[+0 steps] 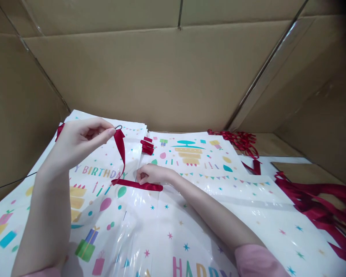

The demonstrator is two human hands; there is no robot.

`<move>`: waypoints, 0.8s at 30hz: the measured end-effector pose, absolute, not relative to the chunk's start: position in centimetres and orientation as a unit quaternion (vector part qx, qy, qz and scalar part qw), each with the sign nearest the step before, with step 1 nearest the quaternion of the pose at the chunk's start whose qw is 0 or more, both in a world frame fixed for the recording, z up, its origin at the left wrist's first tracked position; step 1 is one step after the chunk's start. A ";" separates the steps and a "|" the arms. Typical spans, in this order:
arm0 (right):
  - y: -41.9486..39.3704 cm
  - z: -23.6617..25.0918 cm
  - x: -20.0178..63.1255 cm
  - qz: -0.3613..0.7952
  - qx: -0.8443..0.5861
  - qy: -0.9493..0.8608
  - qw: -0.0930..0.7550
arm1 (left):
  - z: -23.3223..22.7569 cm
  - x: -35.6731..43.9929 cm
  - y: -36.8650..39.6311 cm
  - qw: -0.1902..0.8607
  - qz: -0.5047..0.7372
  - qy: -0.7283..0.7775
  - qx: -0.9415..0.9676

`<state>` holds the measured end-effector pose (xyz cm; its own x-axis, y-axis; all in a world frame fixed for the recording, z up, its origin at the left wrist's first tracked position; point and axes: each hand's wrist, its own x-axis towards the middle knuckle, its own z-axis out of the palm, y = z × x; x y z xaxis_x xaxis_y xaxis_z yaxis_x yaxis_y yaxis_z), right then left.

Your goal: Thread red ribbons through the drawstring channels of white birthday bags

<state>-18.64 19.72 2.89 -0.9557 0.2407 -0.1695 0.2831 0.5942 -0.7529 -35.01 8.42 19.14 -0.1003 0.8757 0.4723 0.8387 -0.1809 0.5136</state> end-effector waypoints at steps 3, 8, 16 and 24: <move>19.9 2.7 -18.6 -0.451 0.141 0.881 0.019 | 19.1 -35.1 8.5 0.029 0.378 0.635 0.672; 20.2 2.1 -18.6 -0.463 0.147 0.874 0.020 | 19.0 -35.2 8.6 0.024 0.379 0.636 0.672; 20.1 2.2 -18.7 -0.462 0.145 0.875 0.004 | 19.3 -35.1 8.5 0.036 0.355 0.644 0.677; 20.2 2.0 -19.0 -0.450 0.140 0.882 -0.013 | 18.9 -35.6 8.9 0.064 0.350 0.632 0.688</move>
